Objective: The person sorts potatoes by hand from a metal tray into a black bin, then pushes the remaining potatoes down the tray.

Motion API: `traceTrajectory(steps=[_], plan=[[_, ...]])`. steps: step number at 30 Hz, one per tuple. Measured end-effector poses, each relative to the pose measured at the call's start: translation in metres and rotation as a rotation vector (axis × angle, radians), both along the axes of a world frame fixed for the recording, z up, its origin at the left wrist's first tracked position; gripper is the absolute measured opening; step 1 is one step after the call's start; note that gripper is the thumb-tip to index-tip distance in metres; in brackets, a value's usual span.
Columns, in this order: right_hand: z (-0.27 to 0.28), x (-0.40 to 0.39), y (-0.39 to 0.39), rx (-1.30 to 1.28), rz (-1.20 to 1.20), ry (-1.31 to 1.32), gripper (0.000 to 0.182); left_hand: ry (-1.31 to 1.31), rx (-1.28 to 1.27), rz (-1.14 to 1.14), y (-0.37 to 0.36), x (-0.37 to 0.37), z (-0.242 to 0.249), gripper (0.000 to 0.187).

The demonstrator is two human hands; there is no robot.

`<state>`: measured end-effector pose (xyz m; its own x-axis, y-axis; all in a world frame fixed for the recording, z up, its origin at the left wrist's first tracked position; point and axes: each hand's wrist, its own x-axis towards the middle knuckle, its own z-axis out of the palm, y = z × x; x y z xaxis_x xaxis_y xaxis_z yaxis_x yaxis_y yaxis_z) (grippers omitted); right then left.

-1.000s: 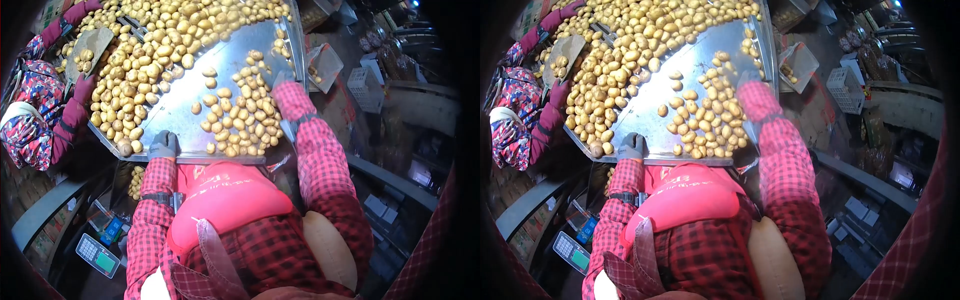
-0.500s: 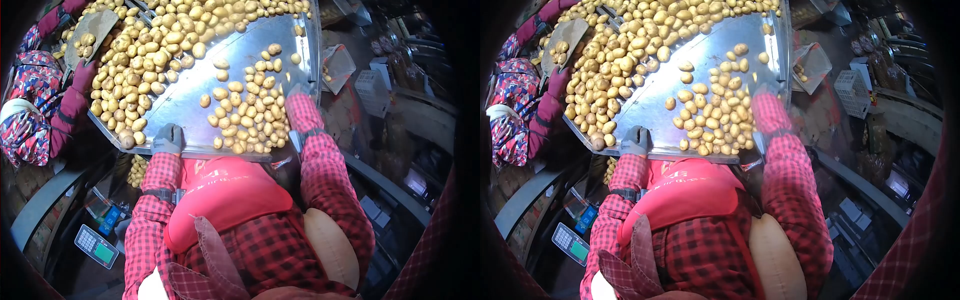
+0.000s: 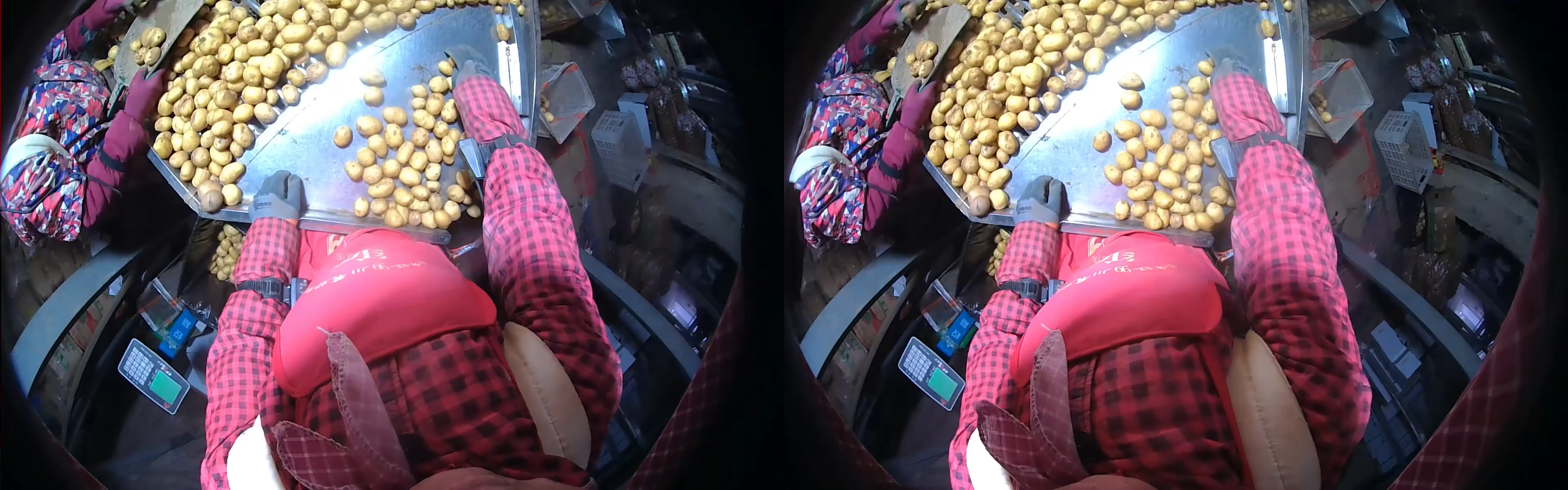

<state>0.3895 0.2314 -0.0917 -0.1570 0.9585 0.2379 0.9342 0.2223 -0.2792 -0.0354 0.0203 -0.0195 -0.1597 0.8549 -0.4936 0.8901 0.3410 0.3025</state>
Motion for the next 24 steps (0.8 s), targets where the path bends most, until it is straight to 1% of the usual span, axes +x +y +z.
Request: traceTrajectory(steps=[1, 2, 3, 4, 5, 7, 9, 12, 15, 16, 17, 19, 20, 21, 23, 24], plan=[[0.002, -0.007, 0.008, -0.331, -0.242, -0.047, 0.032, 0.005, -0.009, 0.002, 0.001, 0.0, -0.001, 0.042], [0.003, -0.012, 0.015, -0.68, -0.458, -0.183, 0.034, 0.011, -0.016, 0.008, 0.001, 0.0, -0.001, 0.042], [0.035, -0.025, 0.006, -0.685, -0.373, -0.135, 0.038, 0.008, 0.016, 0.008, 0.0, 0.0, -0.003, 0.043], [0.052, -0.037, 0.0, -0.688, -0.287, -0.089, 0.042, 0.016, 0.023, 0.014, 0.0, -0.001, -0.003, 0.042], [0.044, -0.053, -0.004, -0.613, -0.382, -0.058, 0.042, 0.022, 0.029, 0.02, 0.001, -0.001, -0.004, 0.042], [0.047, -0.098, -0.012, -0.589, -0.437, -0.103, 0.042, 0.042, 0.009, 0.024, 0.003, 0.002, -0.001, 0.042], [0.03, -0.127, -0.011, -0.516, -0.308, 0.23, 0.046, 0.047, 0.041, 0.04, 0.0, 0.002, -0.008, 0.042], [0.051, -0.164, -0.028, -0.422, 0.04, -0.029, 0.046, 0.052, 0.067, 0.036, -0.002, 0.001, -0.01, 0.041], [0.04, -0.169, -0.02, -0.512, 0.021, -0.04, 0.047, 0.012, 0.031, 0.031, -0.002, -0.001, -0.008, 0.043], [0.043, -0.166, -0.025, -0.515, -0.006, 0.041, 0.046, -0.009, 0.013, 0.032, -0.001, -0.001, -0.008, 0.045], [0.046, -0.16, -0.032, -0.517, -0.035, 0.122, 0.045, -0.091, 0.003, 0.113, -0.003, -0.004, -0.017, 0.045], [0.054, -0.157, -0.046, -0.514, -0.074, 0.257, 0.047, -0.449, 0.179, 0.264, -0.009, -0.018, -0.073, 0.046], [0.058, -0.159, -0.057, -0.515, -0.081, 0.309, 0.049, -0.63, 0.265, 0.339, -0.009, -0.021, -0.089, 0.046], [0.063, -0.161, -0.073, -0.521, -0.09, 0.359, 0.052, -0.884, -0.176, 0.556, 0.009, -0.006, -0.046, 0.052], [0.08, -0.179, -0.113, -0.562, -0.036, 0.51, 0.054, -1.407, -0.236, 0.967, 0.015, 0.04, 0.0, 0.055], [0.07, -0.189, -0.133, -0.487, 0.146, 0.761, 0.055, -1.665, -0.266, 1.175, 0.014, 0.053, 0.008, 0.058]])
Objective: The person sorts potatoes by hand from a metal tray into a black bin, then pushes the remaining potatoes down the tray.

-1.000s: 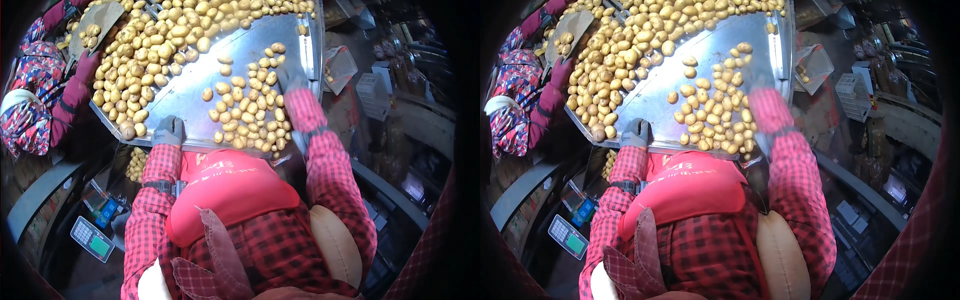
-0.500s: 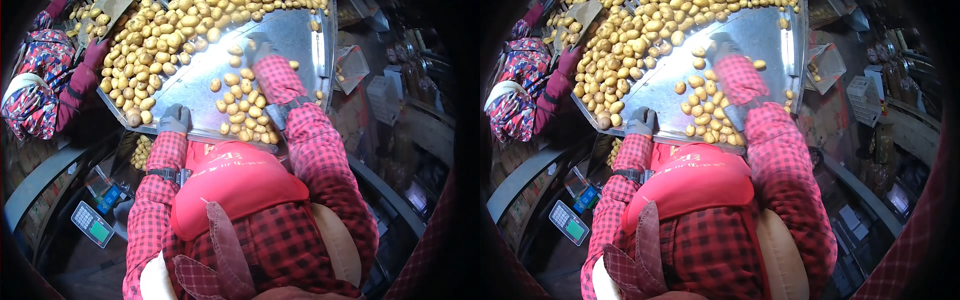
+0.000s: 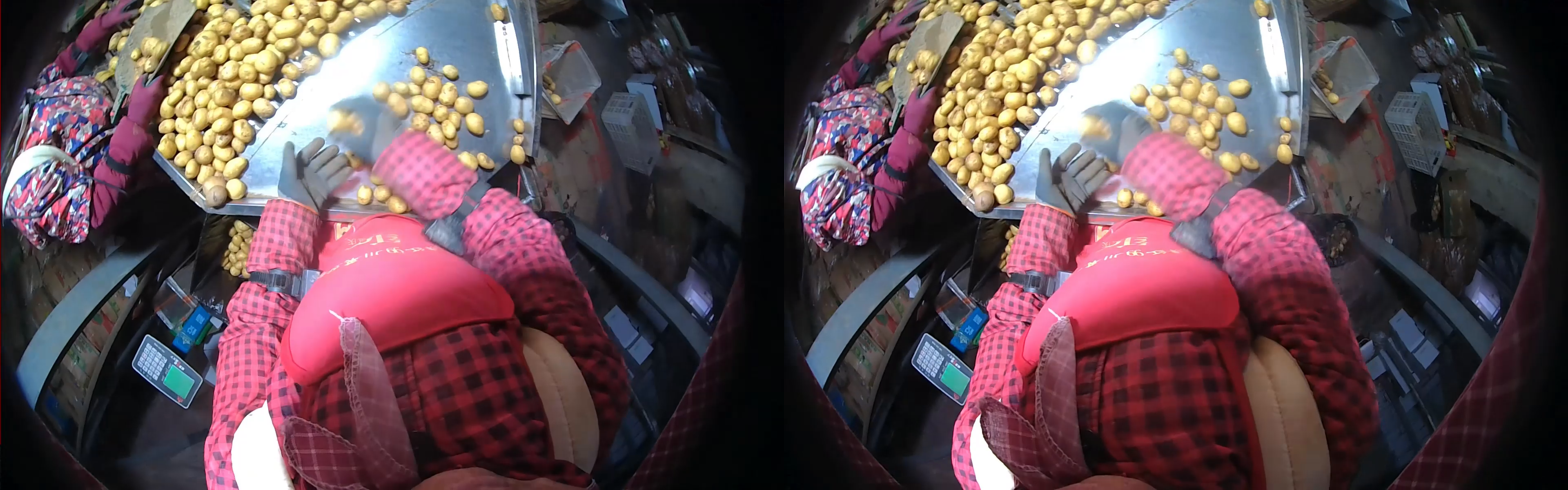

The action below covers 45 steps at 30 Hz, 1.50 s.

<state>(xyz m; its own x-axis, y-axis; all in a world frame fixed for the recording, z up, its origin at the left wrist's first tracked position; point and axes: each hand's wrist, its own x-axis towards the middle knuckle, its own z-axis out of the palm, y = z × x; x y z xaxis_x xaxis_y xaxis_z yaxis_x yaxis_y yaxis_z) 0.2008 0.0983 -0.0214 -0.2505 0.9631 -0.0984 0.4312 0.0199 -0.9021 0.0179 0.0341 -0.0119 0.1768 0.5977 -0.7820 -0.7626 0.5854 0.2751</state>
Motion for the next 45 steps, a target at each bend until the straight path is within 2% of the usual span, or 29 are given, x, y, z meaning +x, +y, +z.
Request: traceTrajectory(steps=[1, 2, 3, 4, 5, 7, 9, 11, 13, 16, 19, 21, 23, 26, 27, 30, 32, 34, 35, 37, 39, 40, 42, 44, 45], plan=[[-0.015, -0.01, -0.013, 0.104, 0.164, -0.047, 0.053, -0.152, 0.003, 0.052, -0.002, 0.004, -0.001, 0.06], [0.021, -0.011, -0.022, 0.06, 0.246, 0.07, 0.062, -0.308, 0.059, 0.061, -0.006, 0.0, -0.01, 0.059], [0.018, -0.013, -0.03, 0.195, 0.23, -0.078, 0.066, -0.461, 0.112, 0.073, -0.014, -0.009, -0.026, 0.057], [0.01, -0.015, -0.038, 0.328, 0.213, -0.225, 0.071, -0.61, 0.164, 0.086, -0.015, -0.008, -0.016, 0.055], [-0.003, -0.008, -0.04, 0.326, 0.272, -0.351, 0.071, -0.261, -0.048, 0.199, -0.017, -0.008, -0.005, 0.05], [-0.03, 0.025, -0.038, 0.314, 0.386, -0.605, 0.071, -0.232, 0.001, 0.177, -0.024, -0.037, -0.019, 0.047], [-0.026, 0.066, -0.046, 0.528, 0.323, -0.684, 0.06, -0.152, 0.022, 0.176, -0.029, -0.056, -0.015, 0.042], [0.032, 0.084, -0.025, 0.092, 0.414, -0.883, 0.044, -0.07, 0.036, 0.213, -0.033, -0.069, -0.009, 0.044], [-0.008, 0.127, -0.039, 0.14, 0.276, -0.864, 0.041, 0.006, 0.023, 0.251, -0.033, -0.071, -0.002, 0.046], [-0.027, 0.167, -0.062, 0.111, 0.054, -0.971, 0.029, 0.008, 0.038, 0.271, -0.035, -0.073, -0.002, 0.049], [-0.015, 0.15, -0.074, -0.223, 0.127, -0.999, 0.02, -0.037, 0.085, 0.268, -0.037, -0.074, -0.011, 0.051], [-0.001, 0.105, -0.087, 0.028, 0.409, -0.976, 0.016, 0.036, 0.044, 0.292, -0.034, -0.067, -0.006, 0.049], [0.019, 0.057, -0.103, 0.024, 0.498, -0.754, 0.019, -0.036, 0.087, 0.269, -0.034, -0.065, -0.006, 0.046], [-0.002, 0.056, -0.126, 0.561, 0.564, -0.355, 0.023, -0.008, 0.08, 0.239, -0.037, -0.072, -0.017, 0.04], [-0.007, 0.067, -0.127, 0.554, 0.561, -0.306, 0.023, 0.023, 0.064, 0.237, -0.036, -0.072, -0.018, 0.039], [0.006, 0.1, -0.125, 0.569, 0.502, -0.404, 0.02, 0.057, 0.07, 0.223, -0.04, -0.078, -0.028, 0.041], [-0.027, 0.123, -0.134, 0.289, 0.459, -0.564, 0.018, 0.094, 0.043, 0.249, -0.037, -0.074, -0.025, 0.043], [-0.022, 0.126, -0.129, 0.217, 0.346, -0.647, 0.016, 0.075, 0.078, 0.236, -0.037, -0.072, -0.022, 0.047], [-0.02, 0.127, -0.128, 0.281, 0.256, -0.653, 0.015, 0.067, 0.093, 0.227, -0.037, -0.071, -0.021, 0.05], [-0.017, 0.105, -0.109, 0.163, 0.4, -0.817, 0.018, 0.049, 0.117, 0.211, -0.035, -0.069, -0.018, 0.054], [-0.007, 0.068, -0.094, 0.631, 0.216, -0.434, 0.03, 0.025, 0.146, 0.203, -0.034, -0.067, -0.017, 0.058], [-0.007, 0.042, -0.084, 0.305, 0.432, -0.564, 0.045, 0.029, 0.148, 0.187, -0.033, -0.07, -0.021, 0.058], [-0.032, 0.019, -0.085, 0.59, 0.398, -0.532, 0.05, 0.045, 0.152, 0.155, -0.033, -0.078, -0.035, 0.057], [-0.078, 0.005, -0.071, 0.638, 0.354, -0.643, 0.046, 0.132, 0.182, 0.068, -0.035, -0.078, -0.039, 0.057], [-0.073, 0.01, -0.064, 0.553, 0.383, -0.71, 0.044, 0.178, 0.21, 0.004, -0.037, -0.08, -0.041, 0.057]])
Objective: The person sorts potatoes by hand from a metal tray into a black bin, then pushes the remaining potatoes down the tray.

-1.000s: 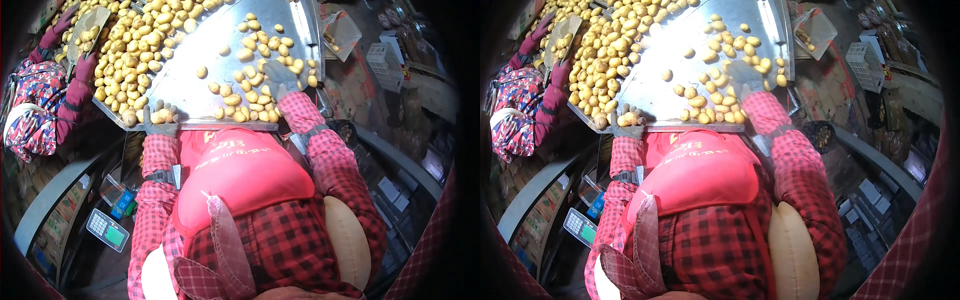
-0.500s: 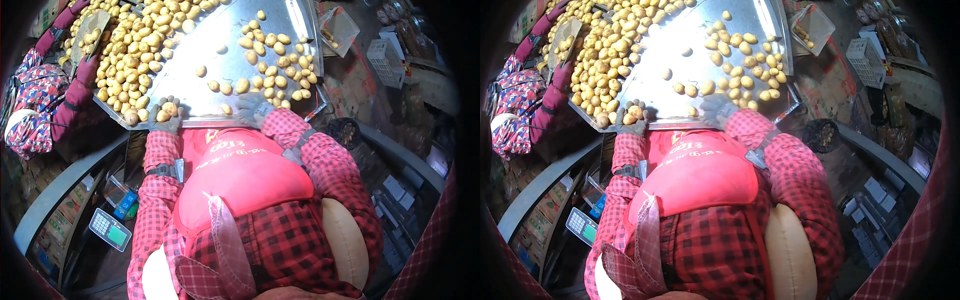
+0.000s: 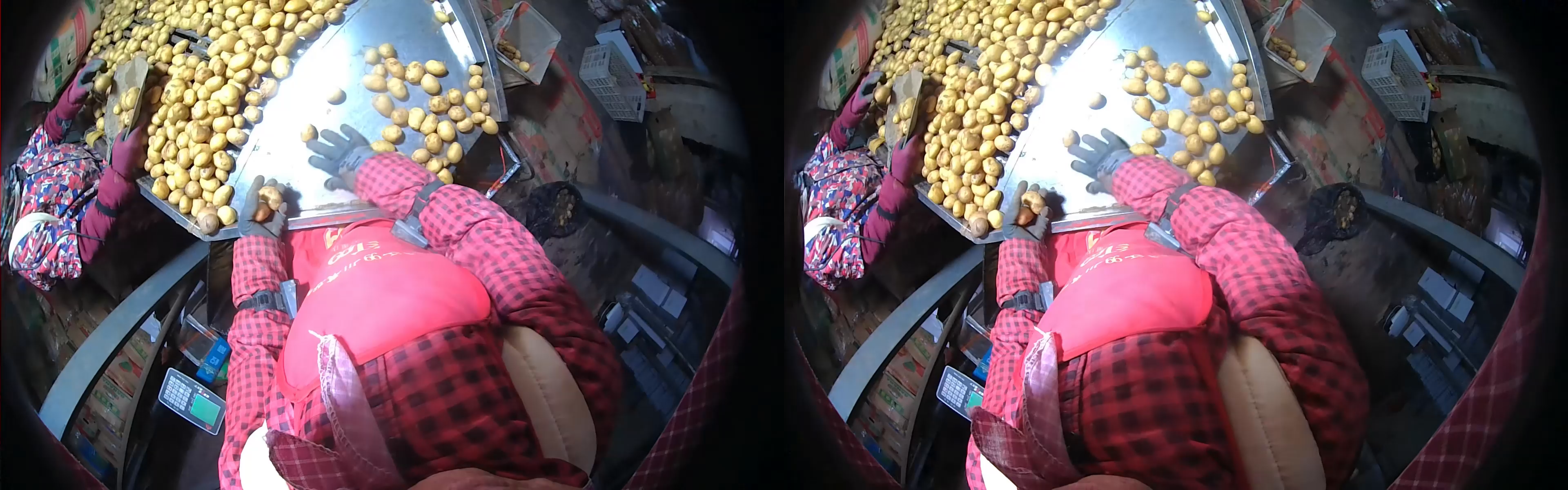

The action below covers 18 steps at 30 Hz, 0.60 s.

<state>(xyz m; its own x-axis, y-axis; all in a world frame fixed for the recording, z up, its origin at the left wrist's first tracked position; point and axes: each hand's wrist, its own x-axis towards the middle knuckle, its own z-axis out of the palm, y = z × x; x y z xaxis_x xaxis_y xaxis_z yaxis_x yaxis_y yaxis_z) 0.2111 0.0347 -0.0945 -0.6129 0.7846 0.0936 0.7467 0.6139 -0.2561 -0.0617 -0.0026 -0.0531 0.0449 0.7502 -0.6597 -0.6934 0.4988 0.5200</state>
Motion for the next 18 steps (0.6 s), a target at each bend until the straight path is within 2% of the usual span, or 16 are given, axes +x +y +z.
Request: traceTrajectory(steps=[1, 2, 4, 5, 6, 7, 9, 10, 13, 16, 18], plan=[[0.016, 0.01, 0.009, -0.07, -0.019, -0.079, 0.042, 0.054, 0.021, -0.06, 0.002, 0.002, 0.006, 0.057], [0.025, 0.021, 0.015, -0.139, -0.037, -0.159, 0.04, 0.319, 0.005, -0.23, 0.014, 0.008, 0.008, 0.053], [0.028, 0.056, 0.018, -0.07, -0.153, -0.163, 0.019, 1.13, 0.351, -0.429, 0.011, 0.014, 0.004, 0.046], [0.011, 0.078, 0.012, -0.188, -0.287, 0.013, 0.017, 1.536, 0.529, -0.513, 0.011, 0.016, 0.003, 0.042], [0.009, 0.085, 0.013, -0.227, -0.349, 0.007, 0.017, 1.552, 0.559, -0.449, 0.013, 0.019, 0.006, 0.038], [0.019, 0.091, 0.015, -0.266, -0.412, 0.0, 0.017, 1.699, 0.668, -0.477, 0.016, 0.012, 0.001, 0.032], [0.052, 0.093, 0.012, -0.198, -0.408, -0.385, 0.022, 1.761, 0.659, -0.663, 0.016, 0.006, 0.0, 0.027], [0.062, 0.081, 0.025, -0.367, -0.42, -0.393, 0.035, 1.786, 0.672, -0.577, 0.016, 0.016, 0.005, 0.022], [0.085, 0.039, 0.043, 0.05, -0.114, -0.023, 0.043, 1.784, 0.562, -0.708, 0.019, 0.017, 0.012, 0.022], [0.068, 0.0, 0.083, -0.08, -0.014, -0.638, 0.067, 1.757, 0.556, -0.697, 0.02, 0.016, 0.012, 0.022], [0.066, -0.001, 0.125, -0.199, -0.043, -0.795, 0.068, 1.759, 0.57, -0.675, 0.017, 0.013, 0.009, 0.023]])
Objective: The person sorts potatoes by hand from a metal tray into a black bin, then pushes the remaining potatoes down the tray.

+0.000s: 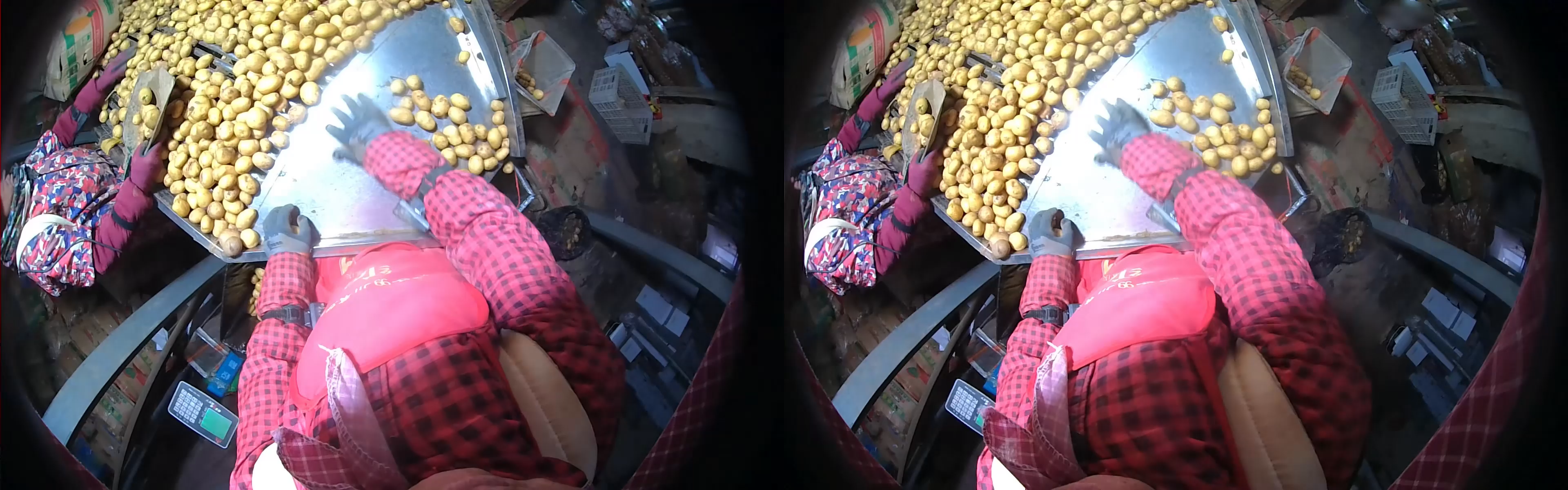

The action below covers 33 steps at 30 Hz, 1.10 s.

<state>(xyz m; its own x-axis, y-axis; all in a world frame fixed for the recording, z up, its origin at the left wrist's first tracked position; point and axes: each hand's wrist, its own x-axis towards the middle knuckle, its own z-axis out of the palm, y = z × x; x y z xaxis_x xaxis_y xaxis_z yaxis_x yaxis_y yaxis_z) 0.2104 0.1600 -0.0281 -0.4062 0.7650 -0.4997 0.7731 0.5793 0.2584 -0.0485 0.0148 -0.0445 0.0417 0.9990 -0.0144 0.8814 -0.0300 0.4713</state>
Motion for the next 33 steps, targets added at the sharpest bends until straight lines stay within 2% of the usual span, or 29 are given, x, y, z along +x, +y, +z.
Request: traceTrajectory(steps=[1, 3, 5, 9, 11, 13, 18, 25, 27, 30, 33], plan=[[-0.003, 0.004, 0.019, -0.056, -0.029, -0.083, 0.069, -0.004, 0.01, 0.001, -0.001, -0.001, -0.002, 0.023], [-0.017, 0.032, 0.041, -0.035, -0.232, 0.031, 0.066, -0.009, 0.004, 0.006, -0.002, 0.0, -0.001, 0.024], [0.025, 0.067, 0.042, -0.137, -0.508, 0.101, 0.06, 0.004, -0.027, 0.007, -0.002, 0.001, -0.001, 0.024], [0.024, 0.136, -0.002, -0.068, -0.725, 0.259, 0.057, 0.033, -0.028, 0.01, -0.002, 0.003, 0.001, 0.024], [-0.022, 0.163, -0.037, 0.207, -0.701, 0.288, 0.065, 0.032, -0.049, 0.003, -0.001, 0.002, 0.001, 0.025], [-0.04, 0.18, -0.07, 0.328, -0.709, 0.322, 0.063, 0.044, -0.047, 0.006, -0.002, 0.002, 0.001, 0.025], [-0.026, 0.178, -0.097, 0.32, -0.693, 0.355, 0.057, 0.089, -0.044, 0.023, -0.002, 0.005, 0.007, 0.025], [-0.014, 0.192, 0.044, 0.319, -0.707, 0.083, 0.052, 0.071, -0.024, 0.01, -0.003, 0.003, 0.001, 0.025], [-0.02, 0.195, 0.047, 0.286, -0.745, 0.072, 0.049, 0.037, -0.033, -0.009, -0.002, -0.001, -0.002, 0.025], [-0.025, 0.216, 0.03, 0.324, -0.898, 0.227, 0.051, 0.068, -0.017, 0.007, -0.003, 0.004, 0.003, 0.025], [-0.03, 0.226, -0.033, 0.315, -0.908, 0.275, 0.051, 0.1, 0.014, 0.01, -0.004, 0.003, -0.001, 0.025]])
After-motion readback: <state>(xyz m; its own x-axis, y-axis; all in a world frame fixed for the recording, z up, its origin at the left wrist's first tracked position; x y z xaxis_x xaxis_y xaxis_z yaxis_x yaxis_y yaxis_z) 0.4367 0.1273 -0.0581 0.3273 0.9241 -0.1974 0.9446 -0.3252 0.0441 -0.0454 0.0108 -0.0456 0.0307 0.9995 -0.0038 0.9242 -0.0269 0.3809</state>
